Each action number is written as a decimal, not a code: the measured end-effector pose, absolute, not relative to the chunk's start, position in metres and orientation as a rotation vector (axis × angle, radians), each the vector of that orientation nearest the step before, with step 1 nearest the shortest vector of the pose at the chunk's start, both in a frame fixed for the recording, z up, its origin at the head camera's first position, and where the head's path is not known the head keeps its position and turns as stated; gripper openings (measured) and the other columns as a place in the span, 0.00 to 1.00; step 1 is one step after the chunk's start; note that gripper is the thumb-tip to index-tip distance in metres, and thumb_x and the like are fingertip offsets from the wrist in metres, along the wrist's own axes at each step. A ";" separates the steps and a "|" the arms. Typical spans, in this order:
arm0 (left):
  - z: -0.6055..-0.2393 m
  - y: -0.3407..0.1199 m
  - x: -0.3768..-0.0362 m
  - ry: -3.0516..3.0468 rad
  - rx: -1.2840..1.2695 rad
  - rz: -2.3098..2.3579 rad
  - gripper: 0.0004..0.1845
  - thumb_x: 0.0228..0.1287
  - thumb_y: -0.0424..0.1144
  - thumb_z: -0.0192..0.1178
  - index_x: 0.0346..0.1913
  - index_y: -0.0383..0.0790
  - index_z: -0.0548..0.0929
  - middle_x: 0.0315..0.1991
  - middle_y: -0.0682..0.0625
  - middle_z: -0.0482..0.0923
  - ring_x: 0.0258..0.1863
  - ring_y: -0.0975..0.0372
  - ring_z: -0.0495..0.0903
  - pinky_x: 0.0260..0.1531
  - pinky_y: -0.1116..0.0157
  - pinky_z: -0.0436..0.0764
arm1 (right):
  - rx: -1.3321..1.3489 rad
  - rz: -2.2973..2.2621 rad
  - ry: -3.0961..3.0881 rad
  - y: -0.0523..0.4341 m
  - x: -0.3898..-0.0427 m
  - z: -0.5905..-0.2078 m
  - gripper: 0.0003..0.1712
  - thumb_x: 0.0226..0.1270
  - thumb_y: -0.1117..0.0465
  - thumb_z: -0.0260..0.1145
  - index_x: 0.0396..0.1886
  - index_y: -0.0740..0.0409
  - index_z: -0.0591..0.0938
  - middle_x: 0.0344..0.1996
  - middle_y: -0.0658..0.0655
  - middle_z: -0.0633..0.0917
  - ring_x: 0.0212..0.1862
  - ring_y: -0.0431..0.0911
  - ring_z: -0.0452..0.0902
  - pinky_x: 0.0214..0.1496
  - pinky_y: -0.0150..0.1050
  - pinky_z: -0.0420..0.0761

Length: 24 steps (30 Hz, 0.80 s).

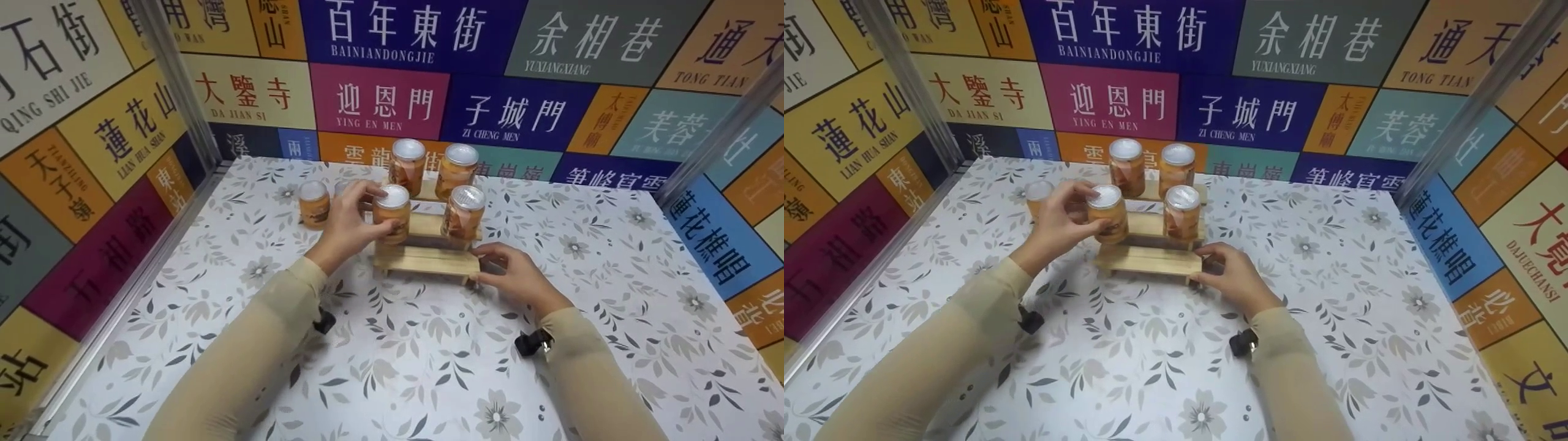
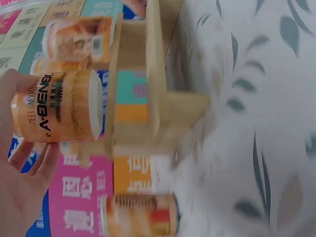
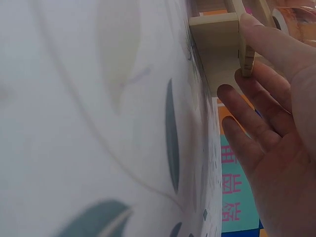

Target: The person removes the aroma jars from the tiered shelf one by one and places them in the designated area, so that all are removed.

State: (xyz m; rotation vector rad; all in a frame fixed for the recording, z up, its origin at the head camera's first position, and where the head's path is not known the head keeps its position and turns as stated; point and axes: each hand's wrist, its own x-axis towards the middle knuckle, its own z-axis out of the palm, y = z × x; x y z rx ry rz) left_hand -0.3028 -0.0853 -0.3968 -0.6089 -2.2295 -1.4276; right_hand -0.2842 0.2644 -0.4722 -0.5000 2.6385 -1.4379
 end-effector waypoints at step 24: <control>-0.440 -0.167 -0.312 -2.446 -0.258 -1.369 0.24 0.44 0.38 0.76 0.43 0.46 0.75 0.51 0.52 0.72 0.48 0.61 0.77 0.48 0.63 0.82 | -0.477 -1.442 2.645 0.261 -0.281 -0.471 0.29 0.52 0.57 0.76 0.55 0.55 0.78 0.54 0.58 0.81 0.60 0.56 0.76 0.68 0.52 0.69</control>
